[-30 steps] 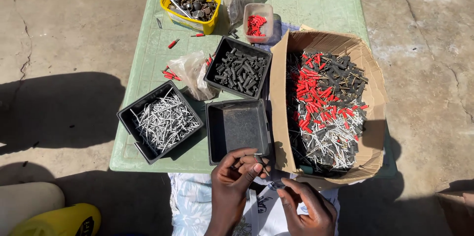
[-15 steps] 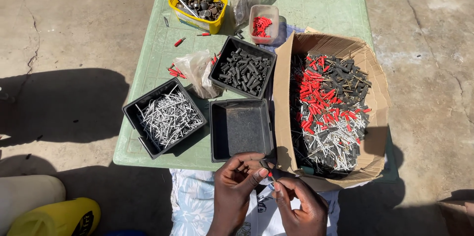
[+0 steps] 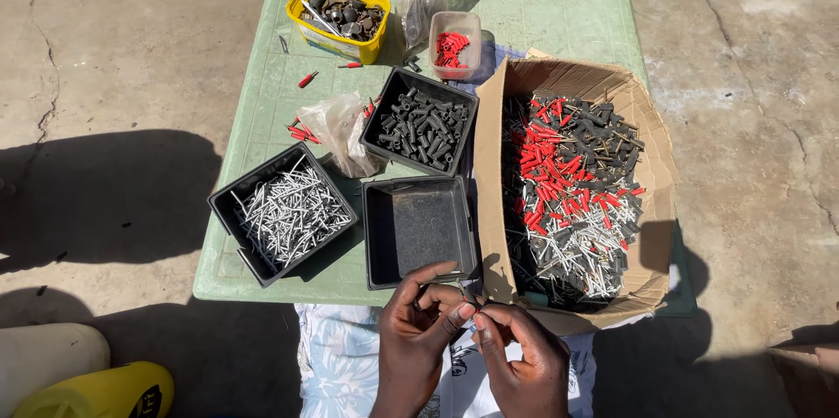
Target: Assemble red plastic inserts into black fastener bodies and place them in a cardboard box
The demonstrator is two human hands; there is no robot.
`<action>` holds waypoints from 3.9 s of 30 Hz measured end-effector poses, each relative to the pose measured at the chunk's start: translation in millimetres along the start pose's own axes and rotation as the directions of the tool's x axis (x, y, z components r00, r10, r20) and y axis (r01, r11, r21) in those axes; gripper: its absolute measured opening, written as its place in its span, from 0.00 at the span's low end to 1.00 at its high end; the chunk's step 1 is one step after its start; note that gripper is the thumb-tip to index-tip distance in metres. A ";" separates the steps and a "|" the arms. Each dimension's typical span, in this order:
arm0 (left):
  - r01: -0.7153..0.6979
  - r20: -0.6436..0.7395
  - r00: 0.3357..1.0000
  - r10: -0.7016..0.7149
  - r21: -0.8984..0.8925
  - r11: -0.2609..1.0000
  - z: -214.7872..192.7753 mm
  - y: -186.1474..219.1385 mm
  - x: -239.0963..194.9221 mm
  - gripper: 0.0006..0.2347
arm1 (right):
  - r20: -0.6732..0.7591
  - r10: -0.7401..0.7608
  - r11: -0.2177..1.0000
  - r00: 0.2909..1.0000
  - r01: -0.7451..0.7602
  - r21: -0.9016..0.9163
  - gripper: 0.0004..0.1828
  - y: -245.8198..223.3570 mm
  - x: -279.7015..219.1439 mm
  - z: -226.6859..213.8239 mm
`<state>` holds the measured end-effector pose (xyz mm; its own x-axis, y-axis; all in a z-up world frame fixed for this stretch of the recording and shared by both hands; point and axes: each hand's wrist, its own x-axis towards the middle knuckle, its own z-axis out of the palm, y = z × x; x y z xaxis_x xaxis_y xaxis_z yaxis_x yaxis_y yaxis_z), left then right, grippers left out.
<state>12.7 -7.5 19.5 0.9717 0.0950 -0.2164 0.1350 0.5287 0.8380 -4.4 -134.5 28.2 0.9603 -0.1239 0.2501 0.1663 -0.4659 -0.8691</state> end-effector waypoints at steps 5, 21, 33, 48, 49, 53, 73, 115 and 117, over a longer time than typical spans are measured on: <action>-0.006 0.022 1.000 0.005 0.032 0.999 -2.3 0.4 -1.2 0.20 | 0.029 0.056 0.998 0.998 -0.056 -0.018 0.10 1.1 -0.1 0.5; -0.090 -0.036 0.994 0.101 0.242 0.966 -25.8 -31.2 3.2 0.15 | 0.248 0.184 0.950 0.951 -0.237 0.204 0.14 26.9 -6.3 0.8; -0.023 -0.151 0.987 0.062 0.247 0.969 -40.4 -45.6 -6.1 0.15 | 0.323 0.234 0.893 0.917 -0.334 0.303 0.14 43.7 -21.8 13.2; 0.002 0.034 0.999 -0.018 0.438 0.899 -12.6 -6.3 -2.8 0.11 | 0.592 0.468 0.836 0.656 -0.546 -0.055 0.17 126.6 -10.4 -10.4; -0.003 0.018 1.000 -0.005 0.434 0.901 -14.5 -9.9 -1.9 0.11 | 0.606 0.457 0.843 0.651 -0.535 -0.060 0.17 101.4 -13.4 -1.9; 0.075 -0.043 0.997 -0.064 0.334 0.940 -17.5 -13.5 1.0 0.08 | 0.137 0.436 0.896 0.889 -0.444 0.027 0.14 41.8 -19.6 20.3; 0.029 -0.099 0.995 -0.030 -0.011 1.000 -39.0 -16.6 27.1 0.10 | 0.145 0.358 0.916 0.923 -0.377 0.140 0.15 54.3 -23.4 28.1; 0.129 -0.138 0.986 -0.093 0.278 0.952 -45.2 -9.8 45.8 0.13 | 0.191 0.514 0.857 0.836 -0.512 -0.066 0.12 72.6 -31.2 7.3; 0.148 -0.141 0.988 -0.070 0.691 0.708 -41.8 3.4 57.1 0.14 | 0.255 0.547 0.835 0.797 -0.538 -0.111 0.13 80.3 -32.2 3.1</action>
<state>60.5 35.0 -10.9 0.9229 0.1758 -0.3426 0.3737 -0.1945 0.9069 -21.2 -165.2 -51.0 0.9136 -0.1302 -0.3852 -0.4027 -0.4198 -0.8134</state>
